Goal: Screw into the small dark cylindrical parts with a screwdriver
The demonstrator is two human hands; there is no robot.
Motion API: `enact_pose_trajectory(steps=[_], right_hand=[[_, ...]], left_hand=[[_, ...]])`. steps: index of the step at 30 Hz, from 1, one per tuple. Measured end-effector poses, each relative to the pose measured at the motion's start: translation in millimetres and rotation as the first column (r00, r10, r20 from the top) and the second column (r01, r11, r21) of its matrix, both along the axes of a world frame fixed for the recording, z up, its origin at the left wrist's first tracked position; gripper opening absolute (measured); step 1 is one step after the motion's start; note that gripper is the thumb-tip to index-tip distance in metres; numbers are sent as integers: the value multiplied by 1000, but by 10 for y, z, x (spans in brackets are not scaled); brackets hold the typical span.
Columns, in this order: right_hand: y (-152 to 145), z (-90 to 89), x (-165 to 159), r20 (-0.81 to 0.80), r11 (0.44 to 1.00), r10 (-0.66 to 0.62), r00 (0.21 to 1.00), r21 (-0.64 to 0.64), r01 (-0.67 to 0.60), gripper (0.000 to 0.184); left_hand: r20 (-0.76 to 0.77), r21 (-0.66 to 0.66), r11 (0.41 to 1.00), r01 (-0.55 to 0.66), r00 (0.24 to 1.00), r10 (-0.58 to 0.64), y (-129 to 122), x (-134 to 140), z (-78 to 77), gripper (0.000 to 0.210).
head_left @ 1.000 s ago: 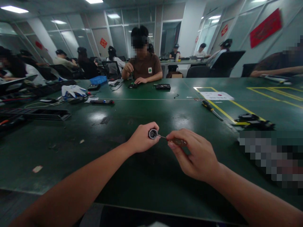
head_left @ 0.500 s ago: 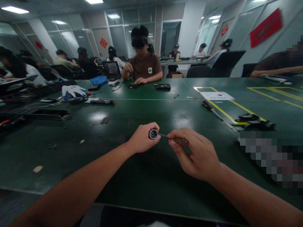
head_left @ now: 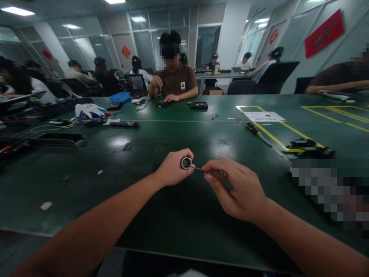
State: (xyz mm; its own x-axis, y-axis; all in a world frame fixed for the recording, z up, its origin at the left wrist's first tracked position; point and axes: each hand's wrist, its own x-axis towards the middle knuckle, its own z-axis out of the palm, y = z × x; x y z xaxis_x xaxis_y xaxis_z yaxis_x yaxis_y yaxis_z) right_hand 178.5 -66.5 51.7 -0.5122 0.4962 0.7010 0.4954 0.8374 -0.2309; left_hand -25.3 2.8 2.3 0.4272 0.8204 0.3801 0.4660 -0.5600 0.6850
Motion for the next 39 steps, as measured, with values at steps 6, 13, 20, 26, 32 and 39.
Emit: enact_pose_trajectory(steps=[6,13,20,26,32,39], right_hand=[[-11,5,6,-23,1000,13,1000,-4,-14,15],[16,6,9,3,1000,11,1000,-17,-11,14],[-20,18,37,-15,1000,2,1000,20,-1,14],[7,-2,32,13,1000,-28,1000,9,28,12],[28,-10,17,29,999,-40,999,-6,40,12],[-31,10,34,-29,999,-43,999,28,44,12]], left_hand=[[-9,8,1000,5,1000,-5,-7,2,12,15],[-25,1,1000,6,1000,-6,-19,1,11,14],[-27,18,1000,-1,1000,1,-24,11,31,13],[-64,52,999,-14,998,18,-23,6,26,13],[-101,81,997,-20,994,29,-4,-3,10,13],[-20,29,999,-13,1000,13,-24,9,47,14]])
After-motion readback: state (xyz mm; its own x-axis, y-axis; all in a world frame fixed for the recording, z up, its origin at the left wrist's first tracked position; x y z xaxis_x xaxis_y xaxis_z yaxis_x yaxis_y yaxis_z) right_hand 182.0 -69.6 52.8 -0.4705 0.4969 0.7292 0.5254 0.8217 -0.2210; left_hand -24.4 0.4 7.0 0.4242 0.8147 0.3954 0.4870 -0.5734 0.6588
